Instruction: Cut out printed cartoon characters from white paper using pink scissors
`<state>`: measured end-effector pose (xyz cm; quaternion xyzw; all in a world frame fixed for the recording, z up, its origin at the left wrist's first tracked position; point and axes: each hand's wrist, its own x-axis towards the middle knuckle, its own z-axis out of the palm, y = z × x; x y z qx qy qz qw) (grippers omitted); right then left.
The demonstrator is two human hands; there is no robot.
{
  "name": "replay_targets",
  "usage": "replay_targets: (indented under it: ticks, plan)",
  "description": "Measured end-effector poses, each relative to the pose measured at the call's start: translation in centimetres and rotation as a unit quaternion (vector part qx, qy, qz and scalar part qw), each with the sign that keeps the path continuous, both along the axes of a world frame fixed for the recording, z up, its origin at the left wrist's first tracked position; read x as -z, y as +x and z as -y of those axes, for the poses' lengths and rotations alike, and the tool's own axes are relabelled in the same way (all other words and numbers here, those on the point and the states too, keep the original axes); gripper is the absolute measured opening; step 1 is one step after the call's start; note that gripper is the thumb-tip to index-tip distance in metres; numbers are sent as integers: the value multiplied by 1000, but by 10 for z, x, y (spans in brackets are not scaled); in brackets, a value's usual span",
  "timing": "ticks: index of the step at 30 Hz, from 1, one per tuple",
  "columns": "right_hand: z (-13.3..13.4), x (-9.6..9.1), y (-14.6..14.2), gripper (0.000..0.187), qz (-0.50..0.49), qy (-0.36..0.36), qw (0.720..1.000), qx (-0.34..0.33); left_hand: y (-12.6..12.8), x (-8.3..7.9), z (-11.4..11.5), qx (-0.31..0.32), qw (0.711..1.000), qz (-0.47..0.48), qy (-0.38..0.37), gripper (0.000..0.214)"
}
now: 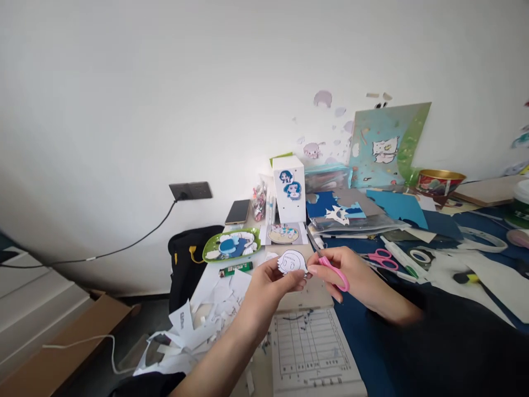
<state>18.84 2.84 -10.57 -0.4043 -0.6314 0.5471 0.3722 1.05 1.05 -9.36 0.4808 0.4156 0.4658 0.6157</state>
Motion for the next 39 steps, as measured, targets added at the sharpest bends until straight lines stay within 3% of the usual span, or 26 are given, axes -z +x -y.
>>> replay_targets:
  ticks: [4,13,23,28,33,37,39]
  plan:
    - [1,20,8,25,-4,-53,998,-18,-2,27,0,9,995,23,-99,9]
    - [8,24,11,17,-23,-126,989,-69,-4,34,-1,37,984,61,-163,7]
    - [9,17,11,16,0,-176,982,-74,-5,38,-2,48,988,35,-143,9]
    - [7,14,14,21,13,-153,988,-29,-8,36,-5,87,985,20,-146,9]
    - [8,17,12,18,4,-143,989,-31,-8,33,-3,143,981,-21,-133,13]
    - [9,22,11,23,-7,-134,991,-18,-4,33,1,92,991,-44,-89,4]
    - [9,26,11,25,-7,-123,992,-8,-2,35,3,46,998,-10,-51,15]
